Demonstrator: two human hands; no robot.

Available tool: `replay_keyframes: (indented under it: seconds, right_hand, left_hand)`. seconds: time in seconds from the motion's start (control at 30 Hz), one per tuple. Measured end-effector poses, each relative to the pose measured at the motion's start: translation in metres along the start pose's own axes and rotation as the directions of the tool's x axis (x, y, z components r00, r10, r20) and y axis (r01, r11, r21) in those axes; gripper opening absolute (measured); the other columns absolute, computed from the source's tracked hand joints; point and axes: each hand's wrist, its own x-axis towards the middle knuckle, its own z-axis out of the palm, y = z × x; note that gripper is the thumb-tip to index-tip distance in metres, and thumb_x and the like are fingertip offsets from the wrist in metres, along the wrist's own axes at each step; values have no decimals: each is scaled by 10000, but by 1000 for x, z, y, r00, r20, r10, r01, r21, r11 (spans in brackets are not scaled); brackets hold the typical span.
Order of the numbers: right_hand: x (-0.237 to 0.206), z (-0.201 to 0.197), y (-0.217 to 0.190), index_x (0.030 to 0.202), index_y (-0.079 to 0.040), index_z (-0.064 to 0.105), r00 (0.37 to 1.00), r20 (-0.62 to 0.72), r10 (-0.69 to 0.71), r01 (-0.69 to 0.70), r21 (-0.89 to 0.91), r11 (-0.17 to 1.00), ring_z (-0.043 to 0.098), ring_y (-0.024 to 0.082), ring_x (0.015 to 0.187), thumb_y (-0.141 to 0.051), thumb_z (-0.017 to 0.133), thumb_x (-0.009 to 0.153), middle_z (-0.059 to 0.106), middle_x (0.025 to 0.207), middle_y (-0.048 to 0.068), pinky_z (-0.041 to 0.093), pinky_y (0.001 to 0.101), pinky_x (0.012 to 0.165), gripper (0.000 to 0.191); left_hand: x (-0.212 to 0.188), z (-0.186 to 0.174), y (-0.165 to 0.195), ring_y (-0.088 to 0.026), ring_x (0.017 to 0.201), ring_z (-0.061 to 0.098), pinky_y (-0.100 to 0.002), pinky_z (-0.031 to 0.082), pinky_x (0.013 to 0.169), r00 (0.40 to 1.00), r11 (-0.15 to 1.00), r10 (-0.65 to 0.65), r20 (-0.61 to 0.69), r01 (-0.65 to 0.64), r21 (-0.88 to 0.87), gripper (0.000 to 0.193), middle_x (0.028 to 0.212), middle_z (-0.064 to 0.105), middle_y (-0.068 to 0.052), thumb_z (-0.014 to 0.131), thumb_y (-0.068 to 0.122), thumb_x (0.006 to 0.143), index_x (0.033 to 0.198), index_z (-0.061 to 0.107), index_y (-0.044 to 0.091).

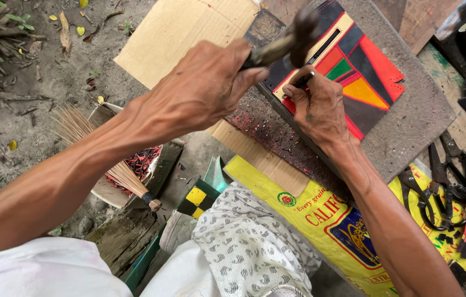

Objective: The person holds a punch against a colorful layered leather piece resting on a stone block and repeatedly strikes it with a mallet, working along the edge of the leather. They reposition the punch and the leather piece between strikes and continue hammering along the edge.

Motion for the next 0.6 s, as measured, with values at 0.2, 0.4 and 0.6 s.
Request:
replay_keyframes:
  seconds: [0.2,0.4,0.6]
  right_hand:
    - [1,8,13,919,42,614,999,-29,-21,17,-115,993,661,317,731,-59,741,996,632,798,199,501,393,673,179]
    - [-1,5,10,965,28,635,999,-27,-24,24,9,1000,674,294,740,-37,688,1009,646,825,178,512,382,688,95]
    - [1,4,-2,1007,15,650,998,-39,41,-41,-7,999,646,282,697,-47,680,1005,633,778,162,503,380,669,68]
  left_hand:
    - [5,-12,34,-401,521,601,-510,438,502,997,998,46,61,-49,39,343,568,602,-184,570,331,1111,1035,525,0]
    - [9,-22,48,-412,692,653,-470,490,596,885,911,373,-278,-407,-73,272,805,648,-257,497,223,1179,1197,505,-48]
    - [17,-11,39,-416,509,596,-515,435,477,987,987,152,58,-155,41,347,572,590,-222,597,311,1080,979,518,-12]
